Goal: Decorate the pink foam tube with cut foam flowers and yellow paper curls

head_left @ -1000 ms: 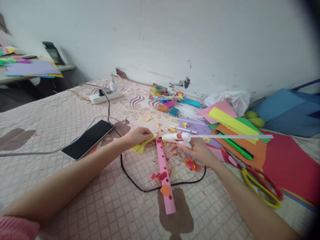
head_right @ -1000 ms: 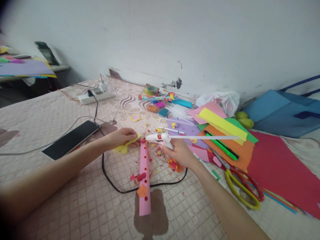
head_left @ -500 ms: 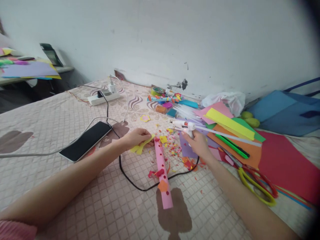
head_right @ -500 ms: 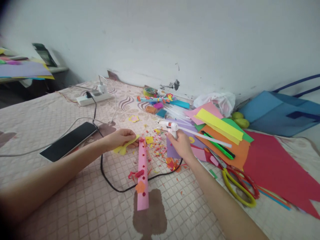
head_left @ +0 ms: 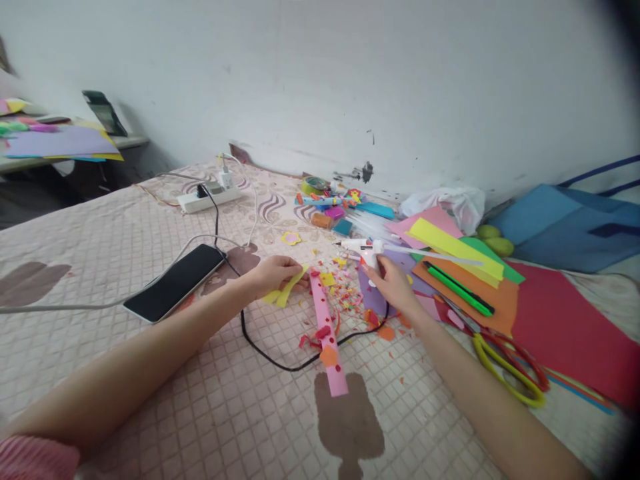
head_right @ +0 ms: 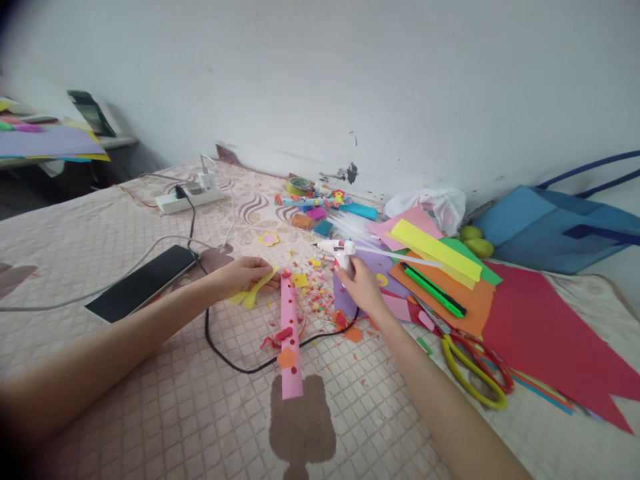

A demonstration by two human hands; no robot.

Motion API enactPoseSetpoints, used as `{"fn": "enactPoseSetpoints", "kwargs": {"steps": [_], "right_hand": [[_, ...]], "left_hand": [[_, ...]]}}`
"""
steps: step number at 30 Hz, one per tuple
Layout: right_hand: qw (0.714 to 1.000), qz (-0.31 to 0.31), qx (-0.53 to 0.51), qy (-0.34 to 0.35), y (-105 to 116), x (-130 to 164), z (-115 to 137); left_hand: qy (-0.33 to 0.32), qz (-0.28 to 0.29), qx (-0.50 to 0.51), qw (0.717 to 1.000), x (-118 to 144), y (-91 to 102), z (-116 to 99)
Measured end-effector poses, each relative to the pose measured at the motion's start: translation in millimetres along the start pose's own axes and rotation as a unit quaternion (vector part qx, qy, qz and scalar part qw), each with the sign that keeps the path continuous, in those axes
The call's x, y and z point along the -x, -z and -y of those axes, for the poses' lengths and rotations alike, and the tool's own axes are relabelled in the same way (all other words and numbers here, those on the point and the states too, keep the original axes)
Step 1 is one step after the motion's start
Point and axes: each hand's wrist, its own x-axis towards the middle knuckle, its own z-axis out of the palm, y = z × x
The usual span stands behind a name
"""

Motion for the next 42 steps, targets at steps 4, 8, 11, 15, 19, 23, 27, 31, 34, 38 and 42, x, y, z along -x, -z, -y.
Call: {"fn": "enactPoseSetpoints", "kwargs": {"steps": [4, 8, 11, 15, 19, 23, 27, 31, 34, 38, 42], "right_hand": [[1.0, 0.001, -0.005, -0.002, 0.3, 1.8, 0.2], [1.0, 0.002, -0.013, 0.005, -0.9, 2.2, -0.9], [1.0, 0.004, -0.021, 0.011, -1.6, 2.3, -2.4], [1.0, 0.002, -0.027, 0.015, -2.3, 2.1, -4.3], [0.999, 0.001, -0.029, 0.017, -2.6, 2.0, -5.1], [0.999, 0.0, -0.029, 0.019, -2.4, 2.5, -4.5], [0.999, -0.003, -0.028, 0.021, -2.1, 3.0, -4.3], [0.999, -0.003, -0.024, 0.021, -1.8, 3.0, -4.8], [1.0, -0.002, -0.02, 0.02, -1.6, 2.7, -5.0], [1.0, -0.004, -0.021, 0.021, -2.2, 2.2, -5.7], [0.999, -0.005, -0.023, 0.022, -3.0, 2.2, -7.3]], "left_hand": [[0.016, -0.015, -0.024, 0.999, -4.7, -4.4, -7.4], [0.028, -0.021, -0.054, 0.998, -9.1, -8.0, -14.0], [0.035, -0.018, -0.076, 0.996, -13.1, -7.6, -15.3], [0.04, -0.013, -0.106, 0.993, -20.6, -4.3, -13.9], [0.043, -0.005, -0.129, 0.991, -24.8, -2.7, -14.2], [0.036, -0.002, -0.153, 0.988, -24.2, -3.3, -16.4], [0.023, 0.002, -0.184, 0.983, -26.0, -3.4, -15.7], [0.004, 0.003, -0.214, 0.977, -31.5, -2.1, -13.1], [0.002, 0.008, -0.22, 0.975, -33.2, -1.4, -13.5], [0.017, 0.026, -0.219, 0.975, -30.2, -1.8, -18.2], [0.031, 0.045, -0.225, 0.973, -27.2, -3.5, -22.8]]}}
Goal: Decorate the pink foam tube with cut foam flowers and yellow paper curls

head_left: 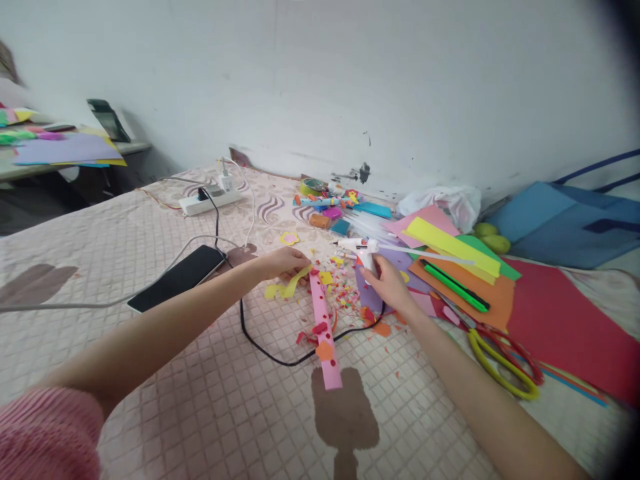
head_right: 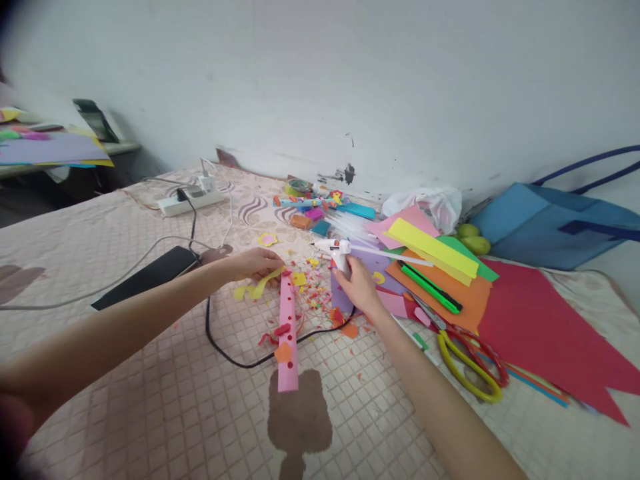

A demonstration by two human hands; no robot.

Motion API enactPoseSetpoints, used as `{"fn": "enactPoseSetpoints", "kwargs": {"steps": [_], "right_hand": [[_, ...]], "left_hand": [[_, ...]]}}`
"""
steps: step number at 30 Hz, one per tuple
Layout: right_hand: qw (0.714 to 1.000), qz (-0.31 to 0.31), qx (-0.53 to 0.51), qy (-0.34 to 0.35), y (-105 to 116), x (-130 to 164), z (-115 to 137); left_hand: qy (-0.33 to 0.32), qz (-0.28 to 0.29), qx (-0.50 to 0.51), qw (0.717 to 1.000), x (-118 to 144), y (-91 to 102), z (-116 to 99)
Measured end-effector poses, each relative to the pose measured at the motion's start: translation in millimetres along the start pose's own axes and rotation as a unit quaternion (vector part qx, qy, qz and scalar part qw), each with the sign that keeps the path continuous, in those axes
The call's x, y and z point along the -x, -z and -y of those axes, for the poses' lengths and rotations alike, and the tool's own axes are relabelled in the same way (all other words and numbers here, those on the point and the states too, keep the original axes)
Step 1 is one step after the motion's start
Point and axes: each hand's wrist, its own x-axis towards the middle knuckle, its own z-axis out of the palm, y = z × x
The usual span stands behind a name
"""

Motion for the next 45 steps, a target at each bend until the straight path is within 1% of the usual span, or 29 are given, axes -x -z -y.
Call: {"fn": "enactPoseSetpoints", "kwargs": {"steps": [3, 12, 22, 30, 37, 45], "right_hand": [[1.0, 0.0, -0.003, 0.0, -0.4, 0.2, -1.1], [1.0, -0.004, -0.012, 0.0, -2.0, 0.0, -3.1], [1.0, -0.011, -0.016, -0.007, -4.8, 0.0, -4.5], [1.0, -0.012, -0.021, -0.006, -5.8, -0.8, -6.6], [1.0, -0.011, -0.02, -0.009, -5.4, -0.6, -5.7], [1.0, -0.012, -0.01, -0.011, -3.9, -0.6, -3.1]], "left_hand": [[0.005, 0.006, -0.015, 1.0, -0.3, -0.5, -2.5], [0.01, -0.009, -0.049, 0.999, -2.2, -3.9, -9.5], [0.017, 0.008, -0.006, 1.0, -6.0, -1.3, -5.4], [0.016, 0.037, 0.031, 0.999, -5.6, 0.2, -3.5], [0.012, 0.048, 0.033, 0.998, -8.6, 3.2, -0.2], [-0.002, 0.046, 0.018, 0.999, -8.1, 3.2, 2.5]]}}
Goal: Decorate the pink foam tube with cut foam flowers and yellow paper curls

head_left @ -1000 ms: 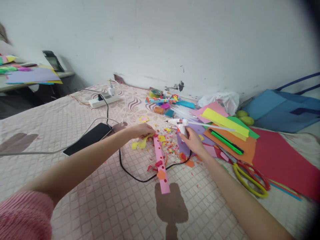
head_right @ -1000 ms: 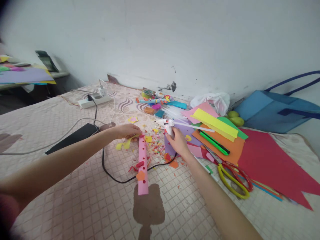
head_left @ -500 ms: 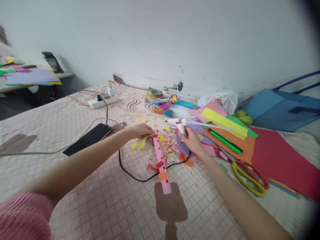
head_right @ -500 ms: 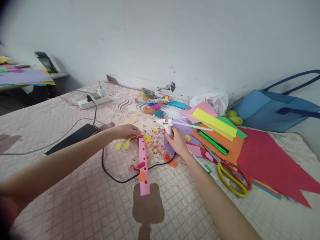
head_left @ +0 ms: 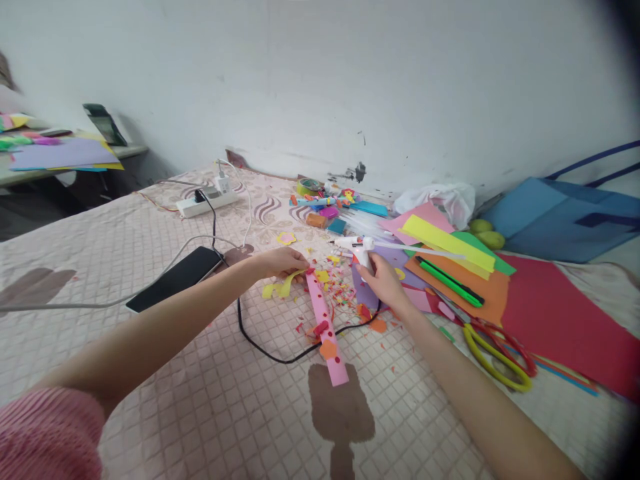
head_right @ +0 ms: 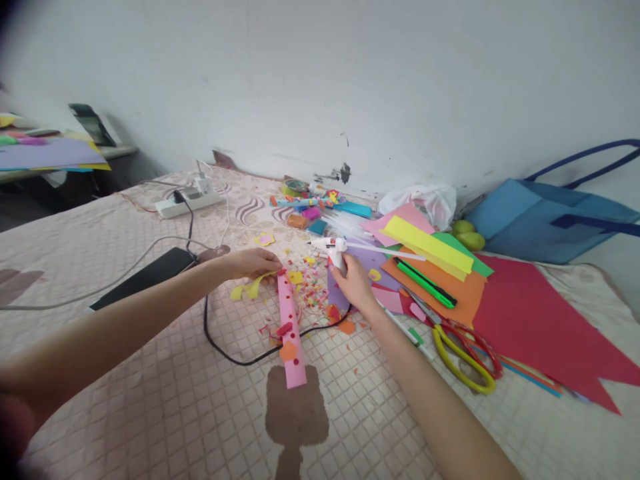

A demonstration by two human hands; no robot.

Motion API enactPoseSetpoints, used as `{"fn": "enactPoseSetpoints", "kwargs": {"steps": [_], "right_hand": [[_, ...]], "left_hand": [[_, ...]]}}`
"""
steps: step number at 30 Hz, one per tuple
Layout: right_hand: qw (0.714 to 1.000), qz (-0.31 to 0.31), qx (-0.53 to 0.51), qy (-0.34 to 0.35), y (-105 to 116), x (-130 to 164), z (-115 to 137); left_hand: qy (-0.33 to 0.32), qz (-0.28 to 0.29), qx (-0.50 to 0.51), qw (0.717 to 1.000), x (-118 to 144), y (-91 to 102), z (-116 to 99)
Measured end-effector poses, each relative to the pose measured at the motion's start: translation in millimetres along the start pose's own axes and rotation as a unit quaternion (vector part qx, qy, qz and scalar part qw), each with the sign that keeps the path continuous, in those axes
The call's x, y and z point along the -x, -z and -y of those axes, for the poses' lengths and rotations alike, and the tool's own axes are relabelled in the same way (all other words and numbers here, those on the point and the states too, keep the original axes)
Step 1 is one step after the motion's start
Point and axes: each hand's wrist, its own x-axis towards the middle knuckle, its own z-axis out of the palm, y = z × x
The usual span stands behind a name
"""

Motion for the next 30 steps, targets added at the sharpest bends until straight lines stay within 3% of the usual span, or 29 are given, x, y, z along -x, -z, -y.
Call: {"fn": "enactPoseSetpoints", "kwargs": {"steps": [9, 15, 24, 30], "right_hand": [[1.0, -0.002, 0.006, -0.006, 3.0, -1.0, 2.8], [1.0, -0.006, 0.004, -0.002, 4.7, -2.1, 0.6], [0.999, -0.043, 0.003, 0.0, -3.0, -5.8, -1.7], [0.995, -0.093, 0.021, 0.013, -18.6, -16.3, 3.7]], "left_hand": [[0.0, -0.03, -0.01, 0.999, 9.9, -5.7, -3.6], [-0.02, -0.099, -0.033, 0.994, 31.9, -8.4, -0.7], [-0.113, -0.204, -0.056, 0.971, 60.0, -7.5, 7.8], [-0.158, -0.221, -0.06, 0.961, 65.6, -7.5, 16.4]]}}
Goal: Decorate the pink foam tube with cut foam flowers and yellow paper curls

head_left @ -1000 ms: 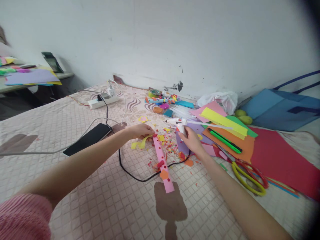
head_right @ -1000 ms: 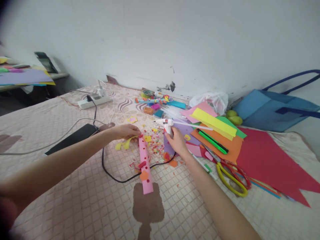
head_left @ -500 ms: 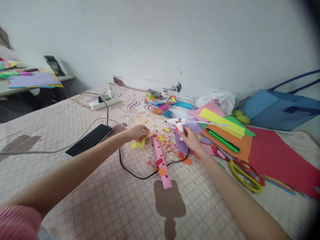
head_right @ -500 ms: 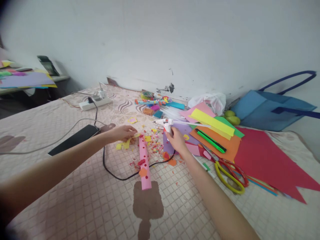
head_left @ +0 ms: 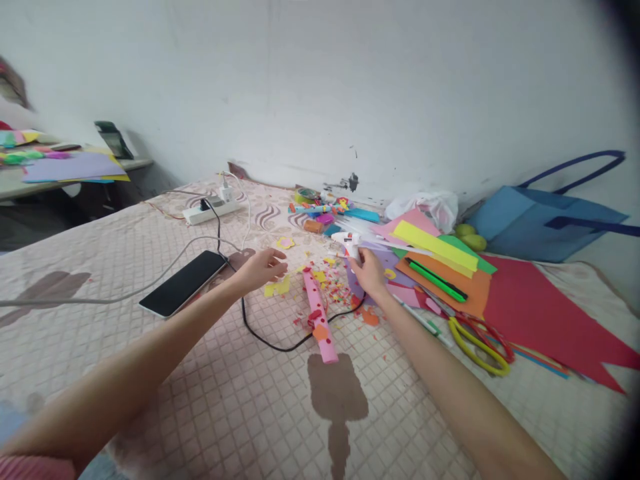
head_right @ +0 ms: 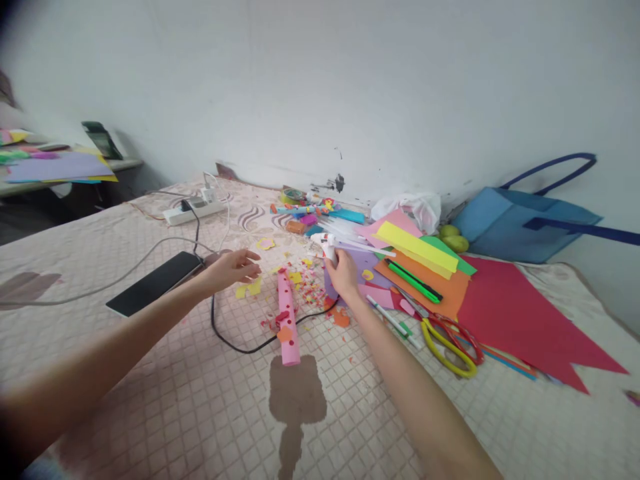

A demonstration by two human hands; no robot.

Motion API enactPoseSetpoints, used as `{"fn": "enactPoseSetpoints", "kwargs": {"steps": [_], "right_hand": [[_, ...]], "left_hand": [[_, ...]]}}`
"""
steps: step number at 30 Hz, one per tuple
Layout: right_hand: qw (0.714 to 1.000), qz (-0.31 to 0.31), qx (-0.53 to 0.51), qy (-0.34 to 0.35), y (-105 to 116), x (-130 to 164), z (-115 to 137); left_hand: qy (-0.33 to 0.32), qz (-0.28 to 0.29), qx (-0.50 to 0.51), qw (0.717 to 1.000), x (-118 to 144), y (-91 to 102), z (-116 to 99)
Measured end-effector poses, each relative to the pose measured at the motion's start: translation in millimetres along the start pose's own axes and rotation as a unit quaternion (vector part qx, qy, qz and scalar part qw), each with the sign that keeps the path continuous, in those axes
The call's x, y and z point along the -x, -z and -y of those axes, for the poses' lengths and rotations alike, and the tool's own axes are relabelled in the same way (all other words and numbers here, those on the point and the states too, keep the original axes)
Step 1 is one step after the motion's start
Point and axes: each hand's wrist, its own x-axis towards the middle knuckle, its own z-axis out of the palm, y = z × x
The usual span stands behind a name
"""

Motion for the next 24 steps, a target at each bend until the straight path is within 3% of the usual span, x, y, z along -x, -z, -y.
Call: {"fn": "enactPoseSetpoints", "kwargs": {"steps": [11, 18, 24], "right_hand": [[1.0, 0.009, -0.013, 0.023, -1.6, -0.6, -3.7], [0.999, -0.002, -0.02, 0.038, 7.5, 10.0, -4.4], [0.998, -0.022, -0.004, 0.058, 29.3, 32.1, 7.2]], "left_hand": [[-0.025, -0.002, -0.043, 0.999, 3.9, 10.2, 11.7], [-0.106, -0.015, -0.228, 0.968, 20.9, 20.8, 11.3], [-0.105, -0.002, -0.317, 0.943, 47.0, 21.4, 9.2]]}}
